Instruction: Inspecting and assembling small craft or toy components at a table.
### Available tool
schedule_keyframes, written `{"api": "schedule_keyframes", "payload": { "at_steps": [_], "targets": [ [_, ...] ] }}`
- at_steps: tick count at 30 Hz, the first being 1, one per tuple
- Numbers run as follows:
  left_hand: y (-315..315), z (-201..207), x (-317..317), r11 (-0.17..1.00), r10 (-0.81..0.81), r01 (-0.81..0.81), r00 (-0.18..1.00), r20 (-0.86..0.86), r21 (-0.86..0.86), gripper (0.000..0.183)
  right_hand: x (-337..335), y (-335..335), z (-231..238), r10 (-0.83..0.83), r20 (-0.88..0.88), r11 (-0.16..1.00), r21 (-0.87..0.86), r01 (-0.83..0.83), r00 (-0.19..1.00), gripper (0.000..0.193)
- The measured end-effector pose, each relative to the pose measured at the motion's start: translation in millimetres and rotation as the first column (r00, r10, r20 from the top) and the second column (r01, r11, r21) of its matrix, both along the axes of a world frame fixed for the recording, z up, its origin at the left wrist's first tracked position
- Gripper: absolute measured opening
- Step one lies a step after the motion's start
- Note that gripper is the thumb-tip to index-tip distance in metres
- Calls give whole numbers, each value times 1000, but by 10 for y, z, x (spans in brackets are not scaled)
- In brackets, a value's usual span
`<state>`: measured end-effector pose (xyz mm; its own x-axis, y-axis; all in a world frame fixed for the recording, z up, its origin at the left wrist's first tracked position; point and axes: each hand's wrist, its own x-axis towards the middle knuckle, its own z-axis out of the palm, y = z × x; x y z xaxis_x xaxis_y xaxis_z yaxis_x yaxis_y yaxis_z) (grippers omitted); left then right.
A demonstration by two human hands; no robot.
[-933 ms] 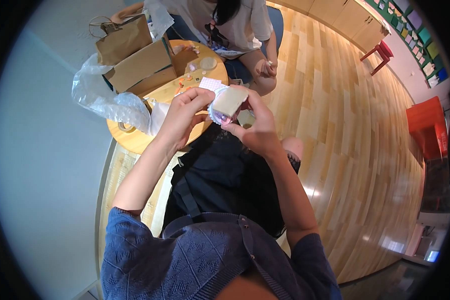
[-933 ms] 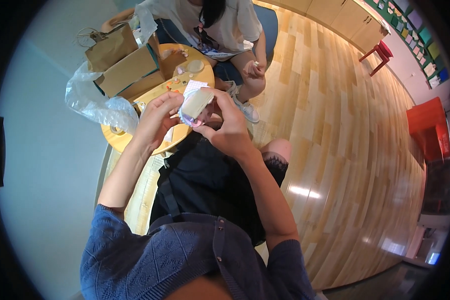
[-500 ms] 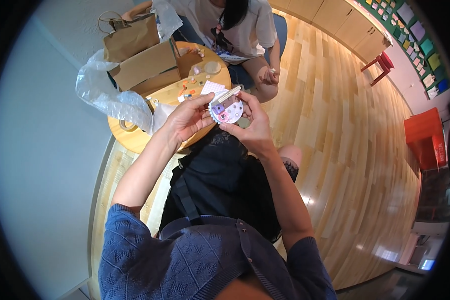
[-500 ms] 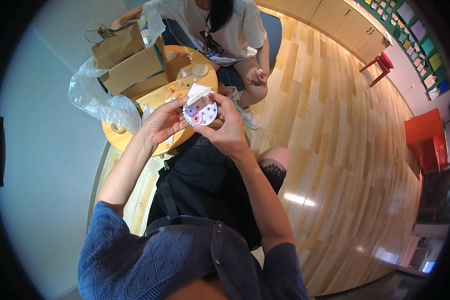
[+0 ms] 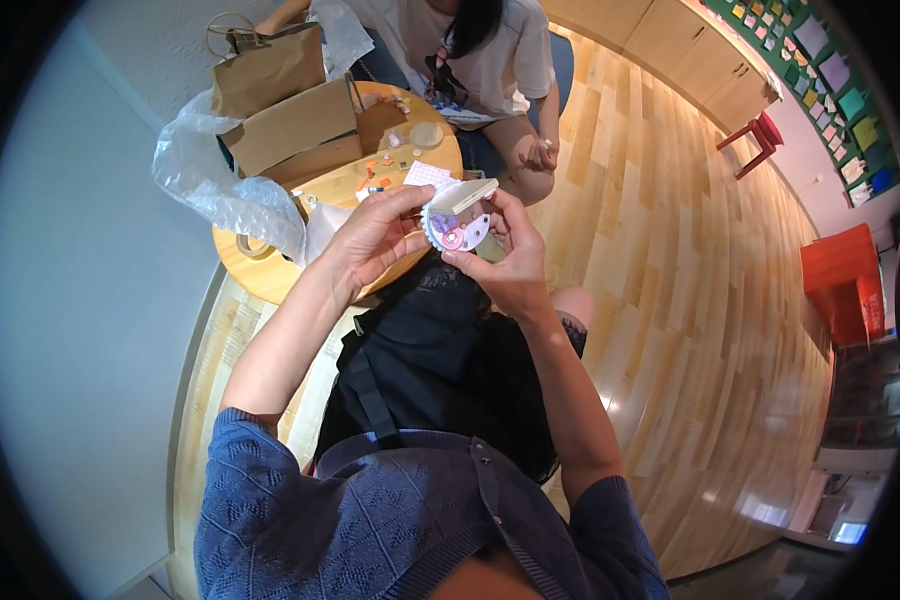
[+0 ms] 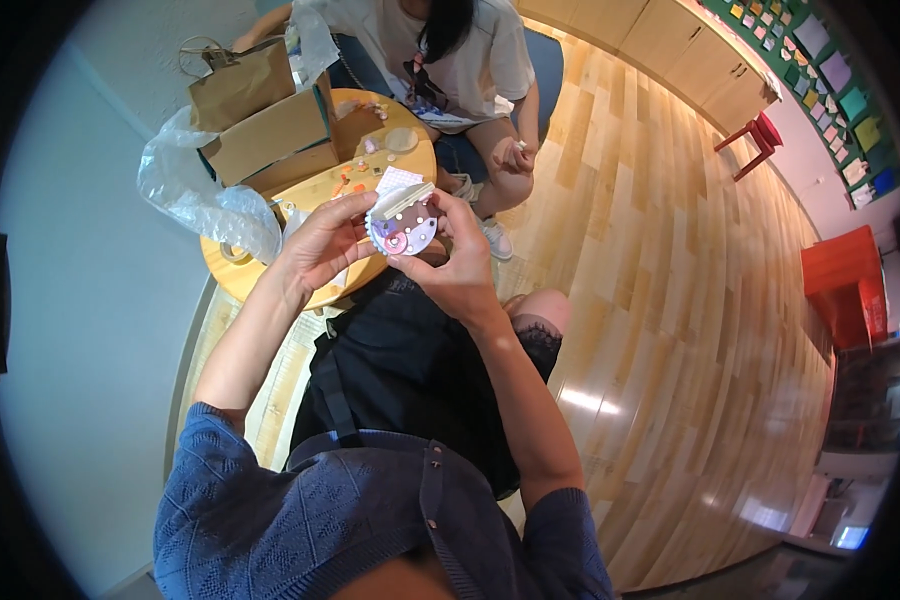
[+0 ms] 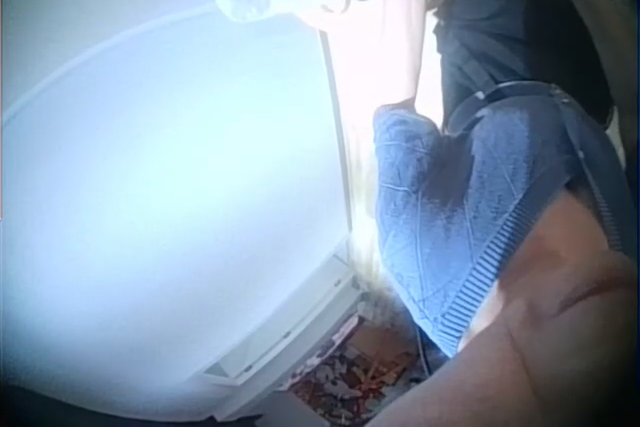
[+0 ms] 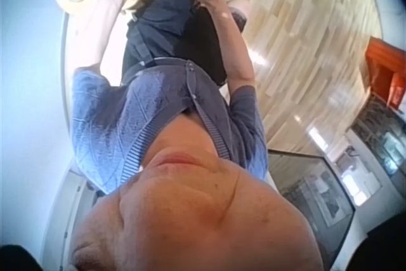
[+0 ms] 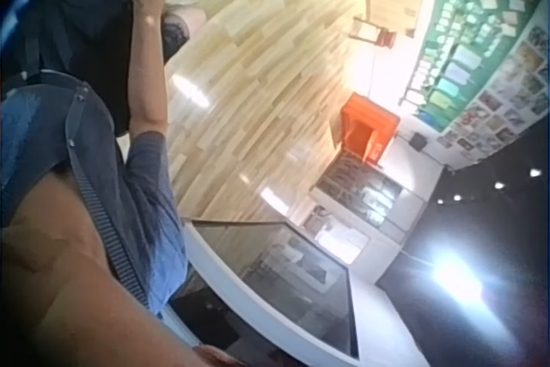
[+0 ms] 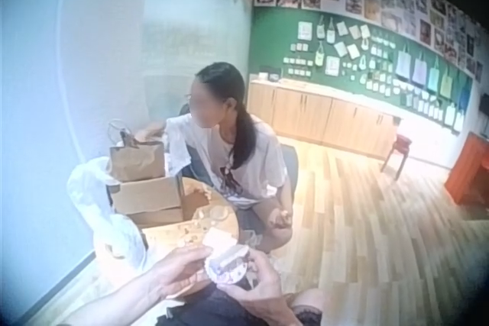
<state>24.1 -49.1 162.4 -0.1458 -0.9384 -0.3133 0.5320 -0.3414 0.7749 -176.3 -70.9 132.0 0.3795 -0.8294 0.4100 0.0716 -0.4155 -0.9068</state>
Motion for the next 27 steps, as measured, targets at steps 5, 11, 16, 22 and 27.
{"api": "schedule_keyframes", "payload": {
  "at_steps": [5,11,16,22,27],
  "targets": [
    [28,-43,-49,1000,1,0,997,-81,12,33,-25,55,30,-27,-8,999,-19,27,1000,76],
    [114,-167,-175,996,41,-67,940,-338,-65,38,49,89,9,-123,79,991,67,118,989,72],
    [204,-140,-219,975,4,-33,992,-129,-218,44,172,11,61,-121,223,978,192,78,967,70],
    [153,-159,-211,961,125,-166,974,-189,-220,37,290,-48,4,-133,176,989,79,121,975,68],
    [37,-235,-244,979,106,-159,932,-346,-129,33,302,-37,-19,-199,131,975,122,184,971,65]
  ]
}}
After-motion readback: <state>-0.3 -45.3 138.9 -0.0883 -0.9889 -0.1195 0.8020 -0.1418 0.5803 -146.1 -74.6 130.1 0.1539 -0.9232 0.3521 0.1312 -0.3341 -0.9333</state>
